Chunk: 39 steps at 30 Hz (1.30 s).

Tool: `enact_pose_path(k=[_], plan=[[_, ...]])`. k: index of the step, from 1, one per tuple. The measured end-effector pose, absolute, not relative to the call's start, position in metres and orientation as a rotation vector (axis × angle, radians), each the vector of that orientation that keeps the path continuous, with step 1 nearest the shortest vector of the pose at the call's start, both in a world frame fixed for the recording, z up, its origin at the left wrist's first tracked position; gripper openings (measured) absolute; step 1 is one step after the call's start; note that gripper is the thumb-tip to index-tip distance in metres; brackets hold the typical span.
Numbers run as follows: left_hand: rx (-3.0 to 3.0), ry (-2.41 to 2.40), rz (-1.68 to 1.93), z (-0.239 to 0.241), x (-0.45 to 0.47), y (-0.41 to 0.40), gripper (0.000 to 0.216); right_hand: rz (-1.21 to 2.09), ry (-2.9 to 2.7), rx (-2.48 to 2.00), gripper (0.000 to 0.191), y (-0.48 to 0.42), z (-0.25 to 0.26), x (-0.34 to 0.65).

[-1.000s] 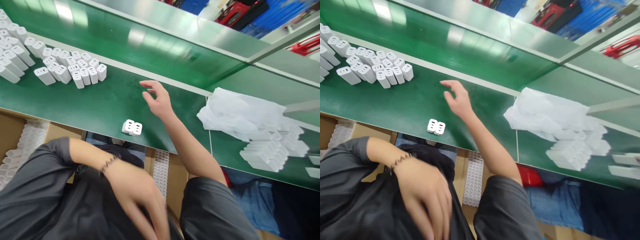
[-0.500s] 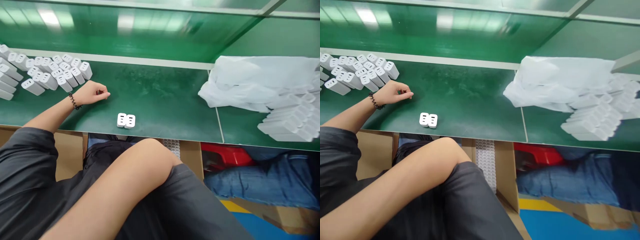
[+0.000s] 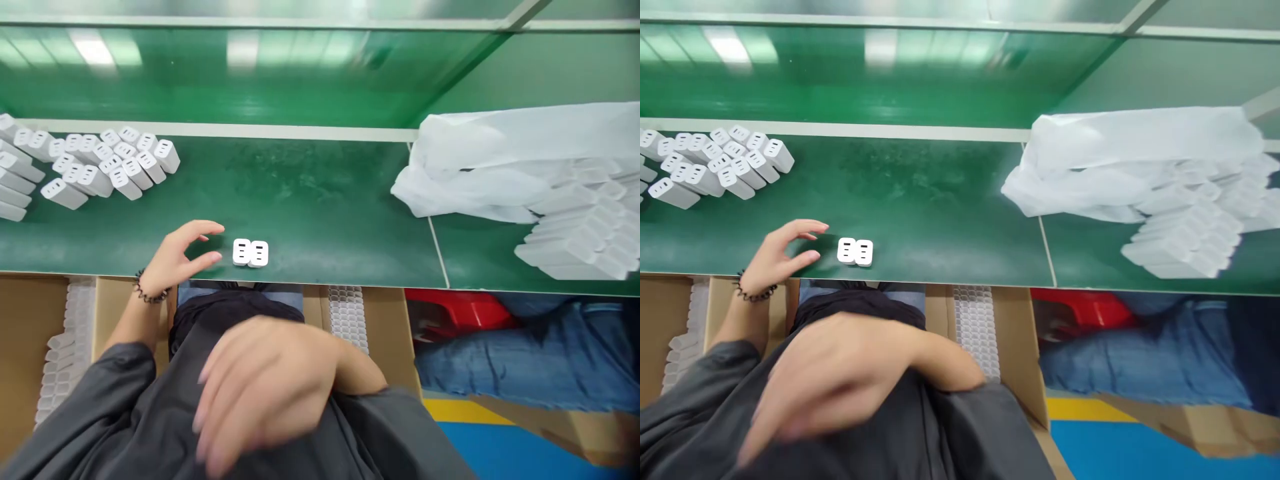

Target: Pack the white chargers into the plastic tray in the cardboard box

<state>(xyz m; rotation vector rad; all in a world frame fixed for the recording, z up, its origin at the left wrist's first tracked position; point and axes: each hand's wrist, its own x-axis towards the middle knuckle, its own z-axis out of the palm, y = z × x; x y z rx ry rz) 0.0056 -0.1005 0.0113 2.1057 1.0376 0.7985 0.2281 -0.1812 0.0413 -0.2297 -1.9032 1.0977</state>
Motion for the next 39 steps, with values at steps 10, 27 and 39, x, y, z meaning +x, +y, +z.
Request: enact_pose_path(k=[10,27,39], plan=[[2.107,1.097,0.793,-0.027,0.052,-0.116,0.050,0.715,-1.991,-1.207,0.061,-0.140,-0.040,0.282],[2.275,1.024,1.105,-0.032,0.056,-0.120,0.034,0.370,-1.999,-1.232,0.069,-0.148,-0.047,0.277],[2.200,0.986,0.985,-0.033,0.056,-0.120,0.045,0.245,-1.946,-1.148,0.063,-0.146,-0.051,0.277]])
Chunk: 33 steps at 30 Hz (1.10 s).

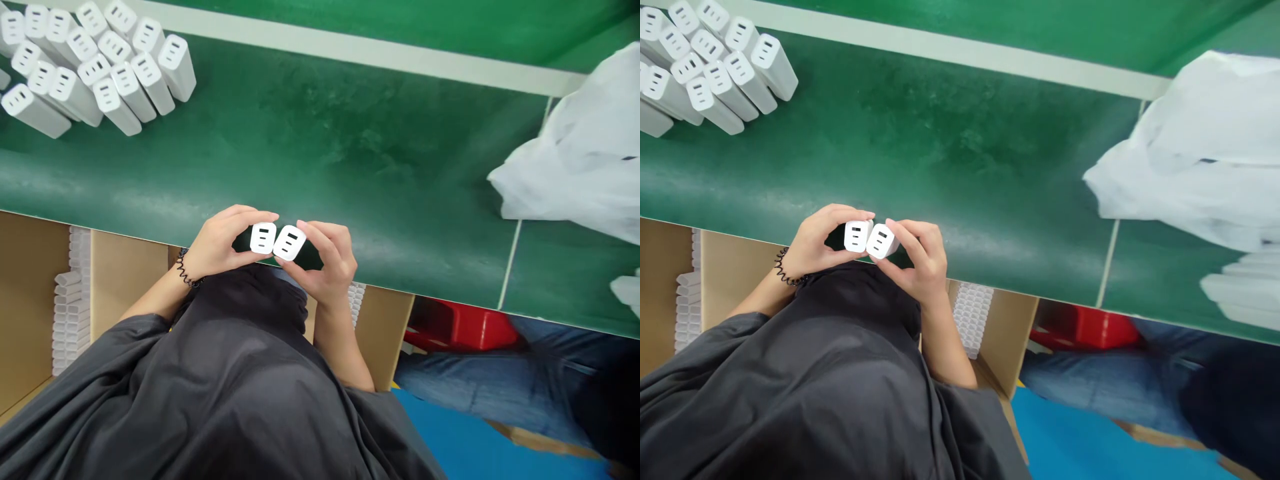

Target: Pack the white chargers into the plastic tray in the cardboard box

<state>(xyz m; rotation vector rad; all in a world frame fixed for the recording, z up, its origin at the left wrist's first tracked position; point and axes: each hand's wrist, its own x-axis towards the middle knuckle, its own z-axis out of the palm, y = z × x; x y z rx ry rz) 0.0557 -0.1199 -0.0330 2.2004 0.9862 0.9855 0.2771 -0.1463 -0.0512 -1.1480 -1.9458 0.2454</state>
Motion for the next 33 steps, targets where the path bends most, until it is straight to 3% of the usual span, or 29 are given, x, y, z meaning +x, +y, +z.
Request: enact_pose_path(k=[6,33], plan=[[2.192,1.034,0.884,-0.0304,0.0552,-0.1194,0.043,0.203,-1.909,-1.110,0.056,-0.1444,-0.0520,0.2757],[2.159,1.087,0.742,-0.0281,0.0547,-0.1187,0.055,0.244,-1.823,-1.074,0.056,-0.1461,-0.0538,0.2778]])
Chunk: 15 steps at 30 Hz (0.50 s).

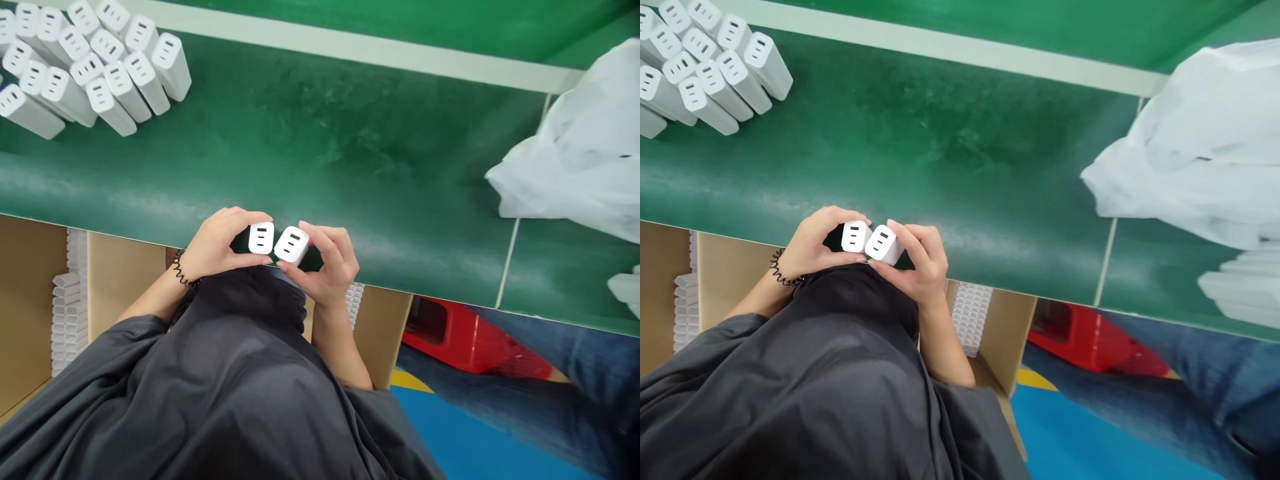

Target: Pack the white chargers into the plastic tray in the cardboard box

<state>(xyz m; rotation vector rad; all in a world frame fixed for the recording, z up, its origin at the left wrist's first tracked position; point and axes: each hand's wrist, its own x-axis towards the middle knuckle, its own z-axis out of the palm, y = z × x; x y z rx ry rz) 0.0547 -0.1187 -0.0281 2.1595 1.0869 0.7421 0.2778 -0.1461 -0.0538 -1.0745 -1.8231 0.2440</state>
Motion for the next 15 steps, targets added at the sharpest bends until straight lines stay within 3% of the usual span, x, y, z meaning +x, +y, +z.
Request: enact_pose_path(k=[5,15], plan=[[2.196,1.014,0.867,-0.0303,0.0554,-0.1177,0.044,0.275,-1.852,-1.078,0.057,-0.1453,-0.0528,0.2766],[2.158,1.051,0.875,-0.0278,0.0559,-0.1168,0.045,0.376,-1.949,-1.173,0.054,-0.1449,-0.0508,0.2745]])
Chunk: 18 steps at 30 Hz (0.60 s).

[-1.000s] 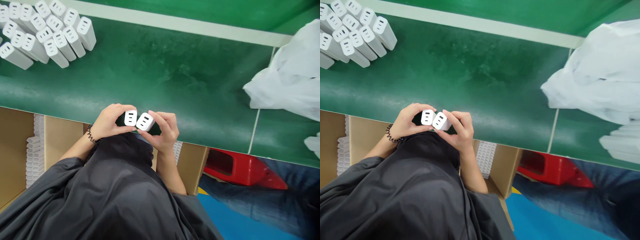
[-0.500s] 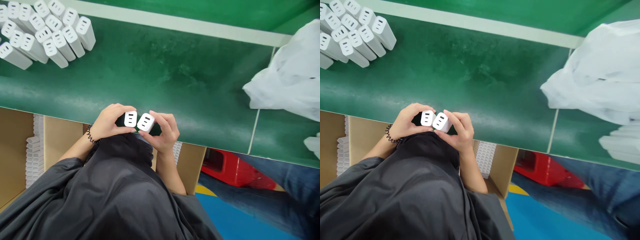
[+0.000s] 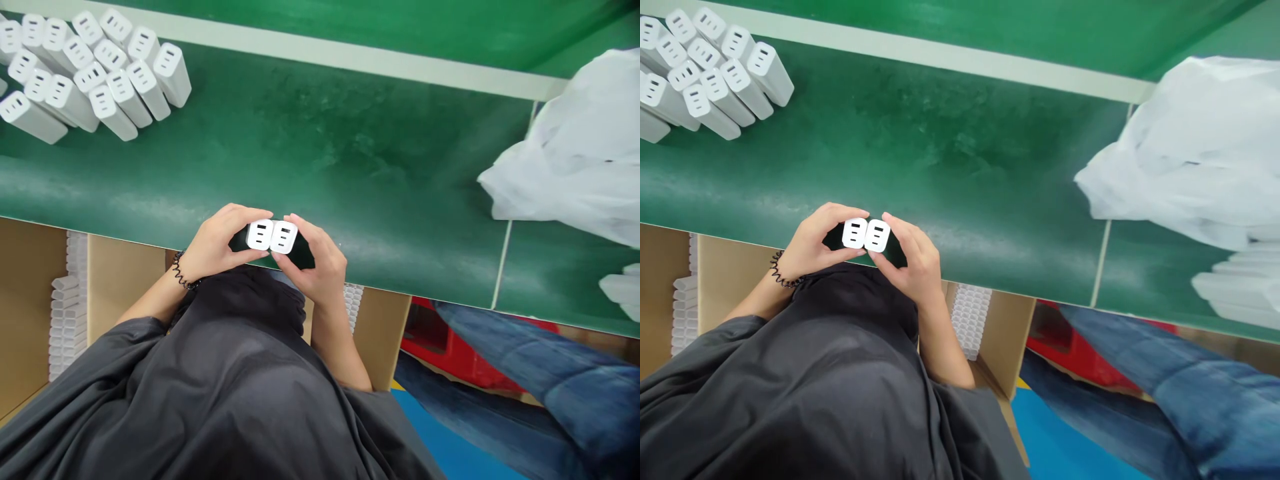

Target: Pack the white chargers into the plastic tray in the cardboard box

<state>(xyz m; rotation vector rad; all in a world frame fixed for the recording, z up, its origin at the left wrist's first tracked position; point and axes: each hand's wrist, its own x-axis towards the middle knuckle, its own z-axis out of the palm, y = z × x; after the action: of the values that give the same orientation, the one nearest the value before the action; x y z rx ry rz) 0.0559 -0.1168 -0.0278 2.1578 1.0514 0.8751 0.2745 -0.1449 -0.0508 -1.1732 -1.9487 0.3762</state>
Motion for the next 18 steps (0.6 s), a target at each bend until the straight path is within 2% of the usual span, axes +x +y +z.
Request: enact_pose_path(k=[7,12,18], plan=[[2.133,1.081,0.831,-0.0286,0.0555,-0.1173,0.048,0.406,-1.949,-1.183,0.057,-0.1447,-0.0508,0.2748],[2.098,1.083,0.840,-0.0292,0.0555,-0.1179,0.059,0.427,-1.956,-1.168,0.062,-0.1443,-0.0515,0.2758],[2.108,1.053,0.875,-0.0303,0.0548,-0.1173,0.064,0.393,-1.939,-1.089,0.060,-0.1414,-0.0526,0.2768]])
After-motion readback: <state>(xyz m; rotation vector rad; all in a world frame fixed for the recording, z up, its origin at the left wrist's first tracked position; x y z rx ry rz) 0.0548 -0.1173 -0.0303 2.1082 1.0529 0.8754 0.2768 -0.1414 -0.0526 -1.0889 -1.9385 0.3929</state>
